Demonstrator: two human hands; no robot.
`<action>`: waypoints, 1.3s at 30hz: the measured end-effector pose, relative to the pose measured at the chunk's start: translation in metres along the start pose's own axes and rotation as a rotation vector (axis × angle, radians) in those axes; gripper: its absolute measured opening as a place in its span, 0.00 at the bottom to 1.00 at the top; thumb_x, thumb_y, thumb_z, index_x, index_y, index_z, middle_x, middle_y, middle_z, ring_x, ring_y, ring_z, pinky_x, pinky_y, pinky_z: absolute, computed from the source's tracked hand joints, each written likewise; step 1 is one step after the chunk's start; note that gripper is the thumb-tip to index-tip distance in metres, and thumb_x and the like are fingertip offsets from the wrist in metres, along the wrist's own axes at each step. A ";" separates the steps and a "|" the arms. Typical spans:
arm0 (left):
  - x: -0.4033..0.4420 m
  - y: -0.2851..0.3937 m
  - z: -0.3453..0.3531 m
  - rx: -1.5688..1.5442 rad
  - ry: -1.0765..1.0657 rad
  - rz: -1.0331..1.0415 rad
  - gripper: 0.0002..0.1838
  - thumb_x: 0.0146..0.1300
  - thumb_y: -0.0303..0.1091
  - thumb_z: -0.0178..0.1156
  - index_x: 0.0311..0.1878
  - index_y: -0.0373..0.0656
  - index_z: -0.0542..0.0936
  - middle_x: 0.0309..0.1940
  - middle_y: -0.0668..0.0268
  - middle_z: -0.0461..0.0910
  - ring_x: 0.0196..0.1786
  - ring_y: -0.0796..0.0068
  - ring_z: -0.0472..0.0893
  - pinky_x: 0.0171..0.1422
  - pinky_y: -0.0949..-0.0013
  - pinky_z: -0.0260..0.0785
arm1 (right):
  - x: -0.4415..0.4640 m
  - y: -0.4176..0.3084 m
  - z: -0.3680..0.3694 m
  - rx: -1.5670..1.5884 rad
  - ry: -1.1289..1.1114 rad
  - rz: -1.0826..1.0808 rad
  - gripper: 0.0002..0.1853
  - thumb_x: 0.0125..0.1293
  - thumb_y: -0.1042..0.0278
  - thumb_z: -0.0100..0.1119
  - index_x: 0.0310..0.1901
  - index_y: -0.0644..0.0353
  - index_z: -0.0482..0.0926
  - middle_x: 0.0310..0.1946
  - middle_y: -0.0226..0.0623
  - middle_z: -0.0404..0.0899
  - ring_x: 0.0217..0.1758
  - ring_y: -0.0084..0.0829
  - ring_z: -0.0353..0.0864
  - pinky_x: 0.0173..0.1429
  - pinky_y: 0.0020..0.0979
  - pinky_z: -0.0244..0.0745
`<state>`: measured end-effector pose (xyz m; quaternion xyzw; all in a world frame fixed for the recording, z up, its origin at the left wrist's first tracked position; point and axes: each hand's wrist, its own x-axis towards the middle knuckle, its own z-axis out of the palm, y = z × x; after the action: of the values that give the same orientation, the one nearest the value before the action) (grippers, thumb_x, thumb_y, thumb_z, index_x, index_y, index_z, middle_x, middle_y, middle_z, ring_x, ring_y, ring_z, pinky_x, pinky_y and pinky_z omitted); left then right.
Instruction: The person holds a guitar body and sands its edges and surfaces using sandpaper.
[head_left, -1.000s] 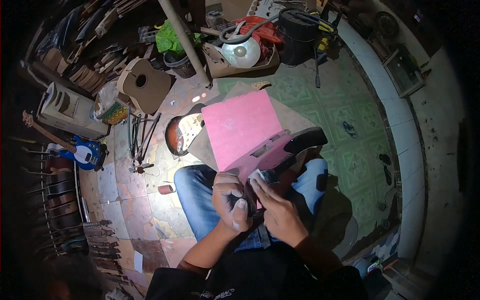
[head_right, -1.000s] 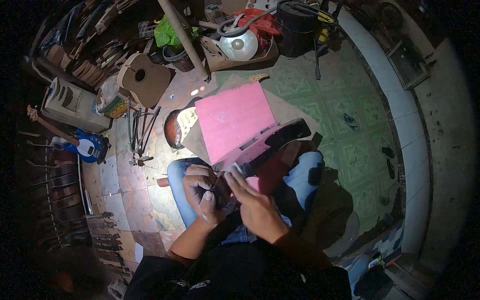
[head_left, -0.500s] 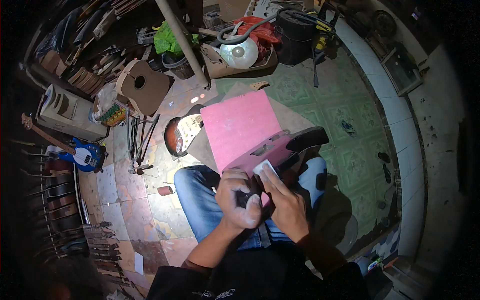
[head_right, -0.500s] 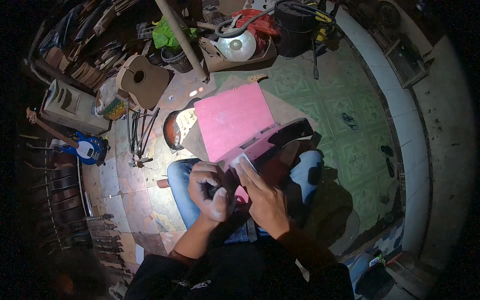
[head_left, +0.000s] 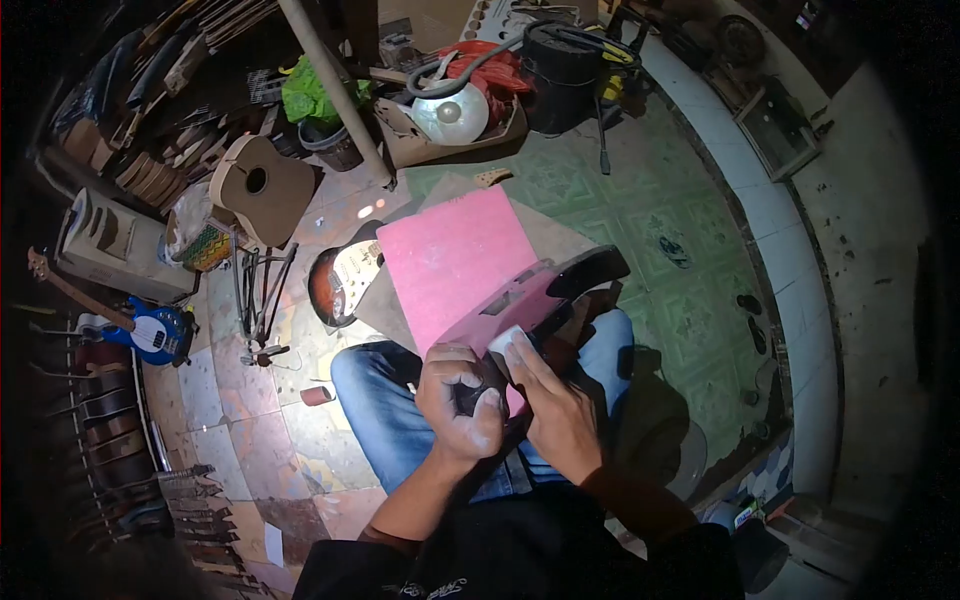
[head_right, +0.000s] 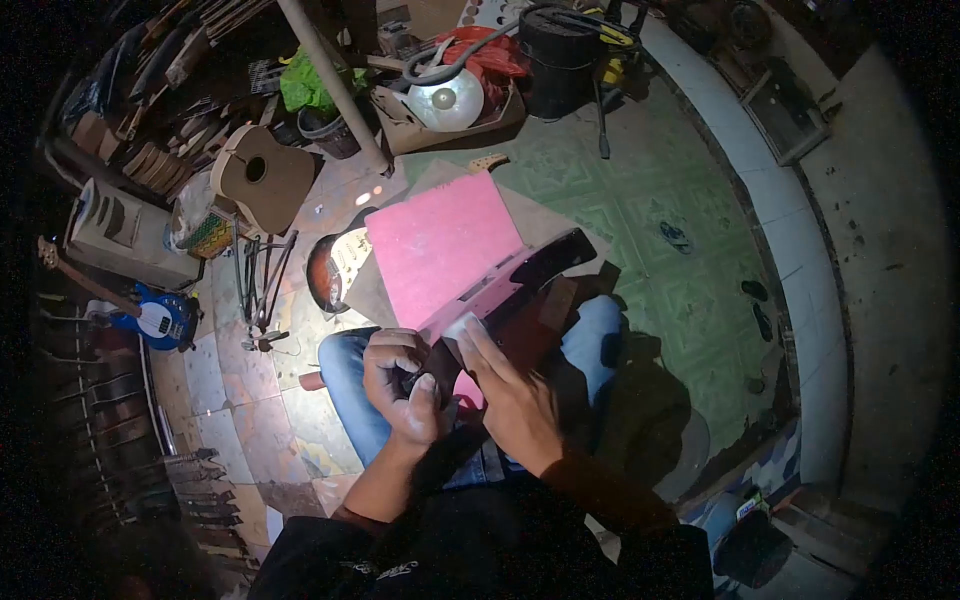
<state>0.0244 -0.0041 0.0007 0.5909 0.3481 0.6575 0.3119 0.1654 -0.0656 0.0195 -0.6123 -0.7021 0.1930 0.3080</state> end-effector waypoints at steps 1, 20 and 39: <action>-0.001 0.001 0.001 0.024 -0.007 0.007 0.14 0.59 0.37 0.64 0.35 0.38 0.72 0.33 0.54 0.75 0.36 0.60 0.76 0.42 0.61 0.71 | 0.008 -0.004 -0.001 0.019 -0.012 0.010 0.34 0.62 0.84 0.55 0.72 0.57 0.74 0.78 0.38 0.66 0.61 0.48 0.84 0.59 0.43 0.83; 0.000 0.001 -0.003 0.044 -0.002 0.042 0.17 0.63 0.42 0.62 0.36 0.38 0.70 0.33 0.57 0.71 0.35 0.65 0.71 0.41 0.64 0.66 | 0.021 -0.019 -0.008 0.341 -0.208 0.069 0.37 0.59 0.89 0.48 0.75 0.71 0.66 0.76 0.61 0.64 0.80 0.52 0.64 0.79 0.40 0.65; 0.014 -0.004 -0.008 0.022 0.053 -0.064 0.17 0.65 0.43 0.60 0.35 0.38 0.69 0.34 0.57 0.70 0.35 0.69 0.70 0.41 0.66 0.65 | 0.022 -0.012 0.003 0.321 -0.104 0.008 0.31 0.65 0.86 0.48 0.71 0.64 0.73 0.76 0.49 0.68 0.73 0.51 0.74 0.66 0.41 0.79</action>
<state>0.0154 0.0087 0.0046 0.5654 0.3821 0.6588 0.3167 0.1531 -0.0456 0.0294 -0.5473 -0.6748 0.3350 0.3644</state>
